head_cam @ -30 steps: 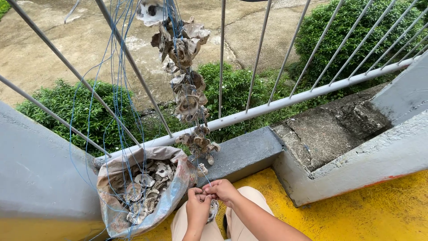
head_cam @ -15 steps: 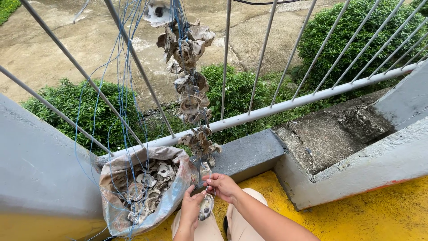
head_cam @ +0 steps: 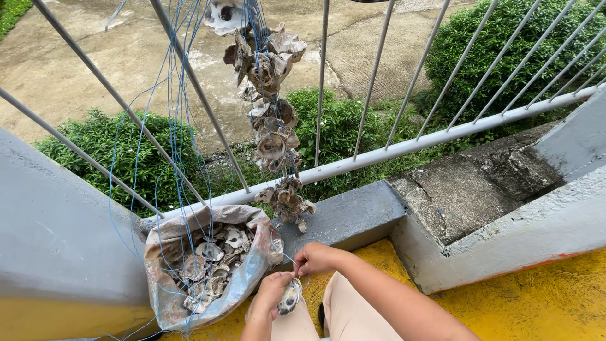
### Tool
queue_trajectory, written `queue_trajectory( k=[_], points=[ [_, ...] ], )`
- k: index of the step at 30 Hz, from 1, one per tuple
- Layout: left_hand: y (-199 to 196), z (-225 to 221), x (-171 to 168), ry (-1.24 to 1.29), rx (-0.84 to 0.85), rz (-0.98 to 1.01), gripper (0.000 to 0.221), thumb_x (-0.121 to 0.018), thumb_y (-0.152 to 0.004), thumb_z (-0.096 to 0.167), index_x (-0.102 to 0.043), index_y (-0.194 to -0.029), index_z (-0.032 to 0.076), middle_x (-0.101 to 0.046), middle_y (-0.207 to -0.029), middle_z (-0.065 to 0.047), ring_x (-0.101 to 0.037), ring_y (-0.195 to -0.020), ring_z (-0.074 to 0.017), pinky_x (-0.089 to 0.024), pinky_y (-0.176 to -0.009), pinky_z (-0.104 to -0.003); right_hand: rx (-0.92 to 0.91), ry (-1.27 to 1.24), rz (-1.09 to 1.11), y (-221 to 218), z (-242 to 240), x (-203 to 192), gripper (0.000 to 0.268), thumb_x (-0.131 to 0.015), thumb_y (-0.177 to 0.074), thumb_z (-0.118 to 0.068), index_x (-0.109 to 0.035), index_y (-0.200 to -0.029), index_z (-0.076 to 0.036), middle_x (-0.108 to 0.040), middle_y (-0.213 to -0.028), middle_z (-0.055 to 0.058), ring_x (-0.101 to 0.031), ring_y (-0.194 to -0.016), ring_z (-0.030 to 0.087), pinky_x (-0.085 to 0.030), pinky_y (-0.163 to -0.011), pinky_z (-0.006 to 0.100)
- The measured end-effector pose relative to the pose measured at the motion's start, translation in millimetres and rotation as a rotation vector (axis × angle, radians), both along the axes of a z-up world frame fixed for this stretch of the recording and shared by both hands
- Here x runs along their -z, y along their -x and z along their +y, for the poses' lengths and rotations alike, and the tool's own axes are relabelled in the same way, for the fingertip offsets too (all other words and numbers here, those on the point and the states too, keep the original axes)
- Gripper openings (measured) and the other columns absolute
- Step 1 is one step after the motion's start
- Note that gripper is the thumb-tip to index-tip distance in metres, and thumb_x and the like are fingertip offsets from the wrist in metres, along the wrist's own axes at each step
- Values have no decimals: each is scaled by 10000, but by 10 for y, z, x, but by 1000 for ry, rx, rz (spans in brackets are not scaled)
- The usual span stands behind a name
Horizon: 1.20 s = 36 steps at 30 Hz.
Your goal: Threading empty oyster shells onto strings for aquaculture or decoration.
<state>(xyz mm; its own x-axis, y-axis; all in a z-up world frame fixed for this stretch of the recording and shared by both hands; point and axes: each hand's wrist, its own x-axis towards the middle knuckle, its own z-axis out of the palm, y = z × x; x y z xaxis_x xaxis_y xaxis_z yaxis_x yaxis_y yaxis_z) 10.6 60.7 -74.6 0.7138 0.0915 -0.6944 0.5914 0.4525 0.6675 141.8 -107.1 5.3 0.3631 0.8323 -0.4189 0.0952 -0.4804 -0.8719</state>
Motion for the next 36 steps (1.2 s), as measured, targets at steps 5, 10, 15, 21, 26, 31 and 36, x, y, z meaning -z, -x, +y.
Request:
queue_trajectory(
  k=[5,10,15,21,26,31,36],
  points=[
    [-27,-104,296,-30,-67,-45,97,-719,-831,12,-727,-907,-48,-732,-810,-79,-645,-695,-139,-493,-650,-270,-71,95,-379,212,127,-387,113,-756,-810,-79,-772,-917,-114,-746,-851,84,-710,-802,236,-556,-744,365],
    [-42,-237,12,-230,-94,-56,91,-726,-833,23,-728,-907,-30,-706,-806,-49,-590,-691,-111,-462,-652,-266,135,60,-582,406,181,-367,179,-736,-749,-37,-693,-919,-72,-674,-977,140,-676,-913,358,-539,-782,443],
    [-77,-272,-229,-132,-188,-69,154,-656,-876,49,-740,-994,-3,-751,-873,-46,-639,-738,-96,-494,-685,-250,157,66,-663,348,130,-191,147,-719,-763,-29,-715,-902,-74,-670,-974,155,-663,-939,376,-533,-812,459],
    [-163,-109,44,-129,-37,-71,182,-679,-879,35,-772,-1009,-52,-760,-878,-69,-636,-730,-114,-480,-672,-251,170,39,-624,354,103,-350,124,-686,-766,-34,-736,-865,-89,-681,-956,140,-678,-917,357,-548,-813,440],
    [-145,-174,-124,-236,33,-22,164,-716,-878,44,-774,-994,-56,-753,-859,-77,-636,-729,-128,-488,-679,-265,194,-14,-594,339,69,-229,130,-704,-797,-65,-772,-904,-90,-679,-951,143,-673,-878,332,-540,-777,415],
    [-163,-184,-29,-126,-133,-210,152,-703,-903,63,-753,-1015,-28,-758,-926,-50,-658,-820,-91,-494,-771,-234,792,-256,520,304,-76,228,277,-551,-956,-74,-773,-1123,-75,-745,-945,60,-662,-713,114,-502,-616,252],
    [-203,-245,-139,-119,-224,-198,155,-697,-915,79,-730,-1024,-26,-751,-924,-72,-660,-765,-120,-516,-695,-268,709,-186,666,487,-119,279,233,-599,-953,-37,-754,-1125,-53,-737,-858,28,-659,-650,98,-499,-562,228]
  ],
)
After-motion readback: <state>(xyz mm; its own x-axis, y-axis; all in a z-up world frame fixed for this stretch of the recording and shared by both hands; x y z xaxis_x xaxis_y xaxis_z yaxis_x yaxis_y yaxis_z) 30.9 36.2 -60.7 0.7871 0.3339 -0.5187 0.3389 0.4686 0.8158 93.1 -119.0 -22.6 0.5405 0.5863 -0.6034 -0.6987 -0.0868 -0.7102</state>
